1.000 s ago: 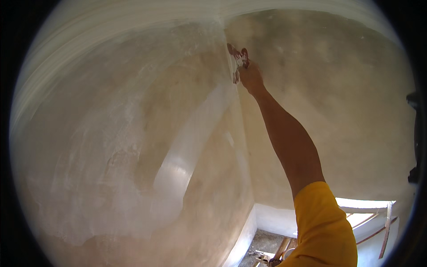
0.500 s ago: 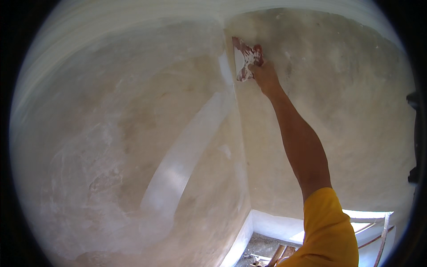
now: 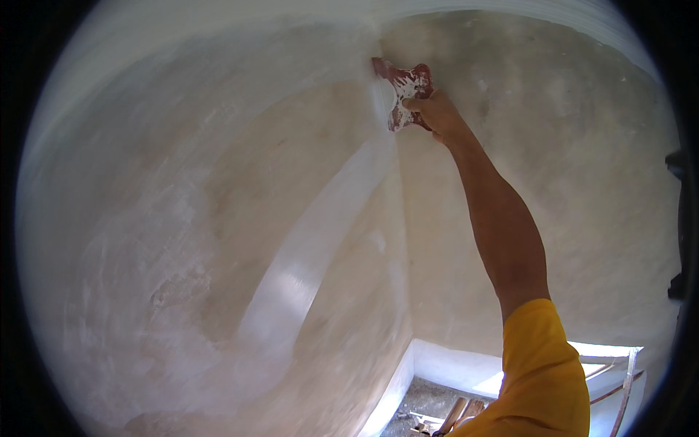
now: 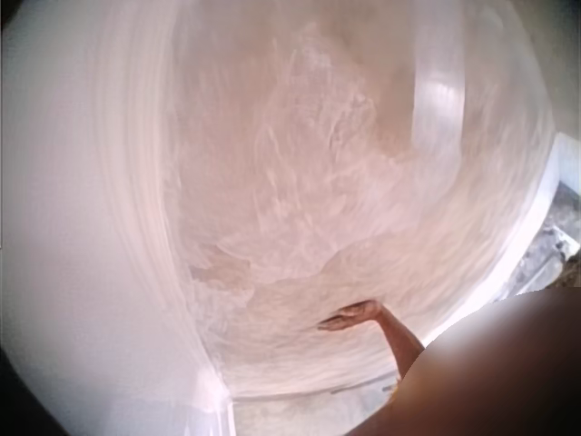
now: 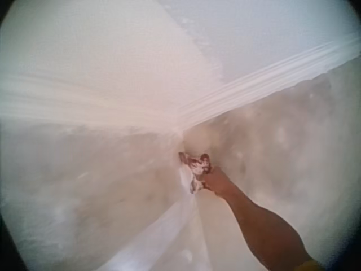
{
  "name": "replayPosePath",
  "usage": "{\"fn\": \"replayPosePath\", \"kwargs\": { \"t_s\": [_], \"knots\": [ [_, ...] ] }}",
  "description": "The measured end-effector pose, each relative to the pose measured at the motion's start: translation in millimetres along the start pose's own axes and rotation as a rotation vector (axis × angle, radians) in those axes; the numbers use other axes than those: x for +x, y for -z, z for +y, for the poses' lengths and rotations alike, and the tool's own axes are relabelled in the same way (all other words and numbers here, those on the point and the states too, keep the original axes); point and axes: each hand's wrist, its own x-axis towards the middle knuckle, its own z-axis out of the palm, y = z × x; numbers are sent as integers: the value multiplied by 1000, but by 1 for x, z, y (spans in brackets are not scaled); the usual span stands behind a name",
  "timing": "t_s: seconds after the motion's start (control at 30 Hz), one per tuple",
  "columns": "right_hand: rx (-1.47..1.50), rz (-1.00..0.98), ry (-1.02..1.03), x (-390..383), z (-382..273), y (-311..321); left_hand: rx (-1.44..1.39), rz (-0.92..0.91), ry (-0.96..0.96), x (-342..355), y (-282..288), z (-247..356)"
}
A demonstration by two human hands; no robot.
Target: The person repeatedly scoops white plaster from a bucket with a small trowel and applies it to the wall using a larger trowel, smoothing the surface in broad strokes. The person works on different sections of the wall, periodically reloading the trowel from the bucket.
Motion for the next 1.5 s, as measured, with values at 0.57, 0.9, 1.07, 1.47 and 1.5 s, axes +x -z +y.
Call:
{"fn": "replayPosePath", "kwargs": {
  "t_s": [0.57,0.9,1.07,1.47,1.5],
  "knots": [
    [-189,-61,144,-415,-262,-257,-25,-90,109,141,78,-303],
    [-488,329,645,-450,-312,-193,-170,-257,36,188,125,-226],
    [-827,187,640,-345,-229,-128,-150,-213,-26,188,117,-126],
    [405,494,-565,-288,25,294,-168,-141,-38,105,216,156],
    [445,492,-598,-278,20,310,-156,-143,-7,94,239,155]
  ]
}}
